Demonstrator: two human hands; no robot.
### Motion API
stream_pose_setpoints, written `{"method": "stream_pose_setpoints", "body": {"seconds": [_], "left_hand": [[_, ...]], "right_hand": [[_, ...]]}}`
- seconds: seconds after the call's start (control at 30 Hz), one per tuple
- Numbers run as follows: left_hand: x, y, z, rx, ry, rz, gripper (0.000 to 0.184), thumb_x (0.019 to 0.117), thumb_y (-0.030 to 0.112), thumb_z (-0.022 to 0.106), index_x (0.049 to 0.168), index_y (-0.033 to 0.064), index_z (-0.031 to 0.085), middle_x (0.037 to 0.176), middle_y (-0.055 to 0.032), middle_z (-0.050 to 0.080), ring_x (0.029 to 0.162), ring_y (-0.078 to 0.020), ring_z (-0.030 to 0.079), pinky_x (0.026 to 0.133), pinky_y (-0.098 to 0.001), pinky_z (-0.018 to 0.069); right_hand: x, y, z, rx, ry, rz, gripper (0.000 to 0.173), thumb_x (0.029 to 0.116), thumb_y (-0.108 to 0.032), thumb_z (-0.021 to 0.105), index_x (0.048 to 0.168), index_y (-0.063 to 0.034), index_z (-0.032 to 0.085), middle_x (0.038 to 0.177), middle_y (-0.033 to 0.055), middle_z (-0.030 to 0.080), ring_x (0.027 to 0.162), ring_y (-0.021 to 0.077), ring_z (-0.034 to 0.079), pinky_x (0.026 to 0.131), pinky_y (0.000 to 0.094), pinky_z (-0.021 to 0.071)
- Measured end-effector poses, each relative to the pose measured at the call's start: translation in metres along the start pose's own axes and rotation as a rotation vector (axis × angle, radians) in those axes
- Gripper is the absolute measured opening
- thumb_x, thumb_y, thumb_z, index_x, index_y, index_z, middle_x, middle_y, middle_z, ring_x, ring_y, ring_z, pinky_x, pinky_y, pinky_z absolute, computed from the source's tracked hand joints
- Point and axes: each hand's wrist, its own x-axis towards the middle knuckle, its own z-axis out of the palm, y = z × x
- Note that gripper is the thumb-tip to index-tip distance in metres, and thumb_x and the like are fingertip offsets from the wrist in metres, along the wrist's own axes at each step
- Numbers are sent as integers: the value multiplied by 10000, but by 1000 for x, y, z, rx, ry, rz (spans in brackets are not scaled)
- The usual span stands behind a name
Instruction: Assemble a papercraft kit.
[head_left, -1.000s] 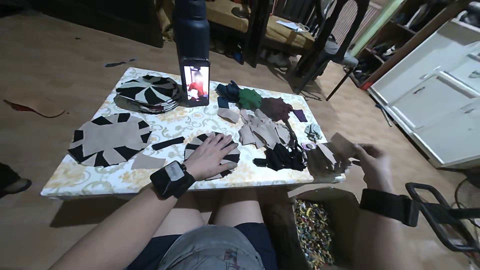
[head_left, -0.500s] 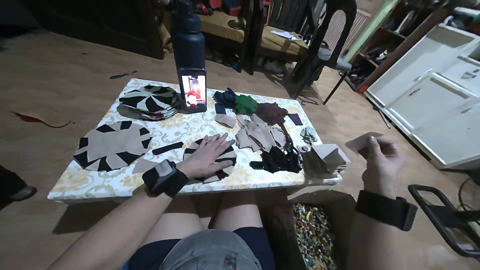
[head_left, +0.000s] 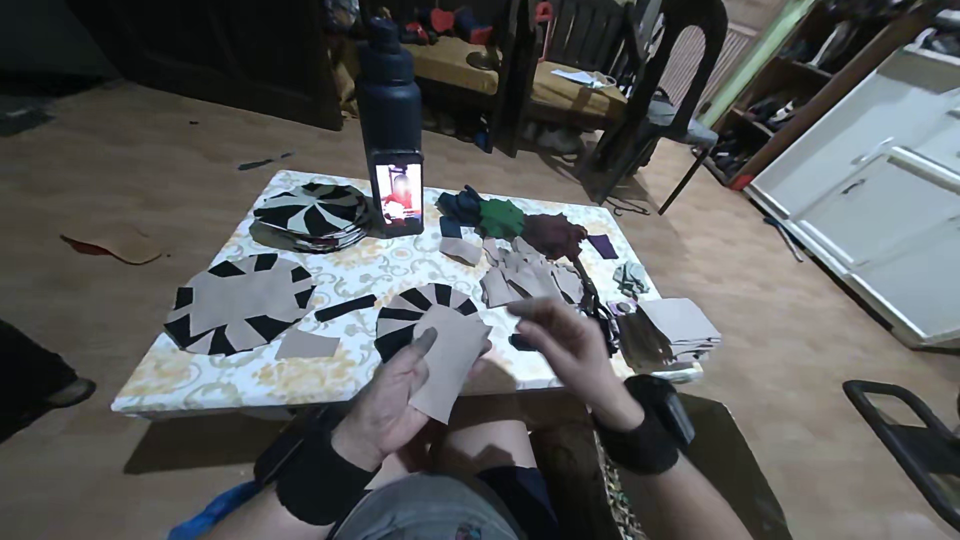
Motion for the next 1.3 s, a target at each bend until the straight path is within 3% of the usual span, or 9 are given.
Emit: {"method": "stream_pose_setpoints", "body": {"seconds": [0.13,0.27,0.4,0.6,0.73,0.87,1.0,1.13,1.3], "left_hand": [[7,10,-23,76,106,204,414,1134,235,198,1370,6,449,1209,-213,681,1059,-300,718,900,-404,617],[15,22,-40,51,211,305,471,1134,295,155,1376,27,457,1207,-193,684,1054,-285,718,892,-391,615],[23,21,-57,19,199,315,466,1131,299,152,1400,35,427,1254,-200,668,1093,-309,706,899,-410,615],[21,9,-77,8,93,334,459,1122,334,226,1392,34,444,1284,-207,667,1136,-327,697,939,-421,607],[17,7,-86,-63,7,309,475,1059,432,474,1364,75,538,1272,-192,681,1140,-333,694,964,-442,591],[17,7,-90,-107,-17,283,478,1045,435,505,1353,72,543,1275,-223,671,1144,-372,688,962,-475,591],[17,7,-89,-83,-30,268,497,1013,460,556,1333,81,582,1264,-210,683,1134,-354,697,956,-451,594],[16,8,-90,-50,-14,273,507,1010,464,562,1355,93,557,1264,-216,680,1131,-371,695,958,-472,593],[16,9,-93,-45,-27,263,499,1024,465,534,1363,100,561,1285,-212,670,1157,-375,681,957,-477,592]], "right_hand": [[47,55,-65,-393,105,253,315,1020,-225,627,1229,11,644,1167,189,694,1028,286,700,905,482,577],[88,106,-131,-725,113,614,404,984,-209,667,1266,77,625,1255,358,605,1186,529,586,993,702,442],[102,150,-161,-916,71,891,486,946,-261,717,1254,103,623,1280,387,582,1230,557,552,996,734,422],[98,189,-149,-1013,-67,1189,548,961,-228,694,1326,151,541,1347,363,565,1306,499,533,1072,645,414],[105,192,-141,-1006,-154,1141,436,983,-218,651,1226,141,611,1269,370,604,1239,523,572,1007,697,433],[115,194,-127,-950,-196,943,404,978,-301,674,1124,76,678,1159,332,661,1133,515,628,934,726,464],[123,198,-118,-883,-214,835,292,979,-101,609,1233,35,656,1236,311,646,1202,503,600,986,710,453],[129,169,-129,-754,-281,859,508,961,-117,682,1422,26,523,1336,324,584,1224,497,583,1006,669,448],[90,118,-168,-607,3,619,483,980,-186,691,1389,24,543,1398,282,564,1221,451,606,1014,633,479]]}}
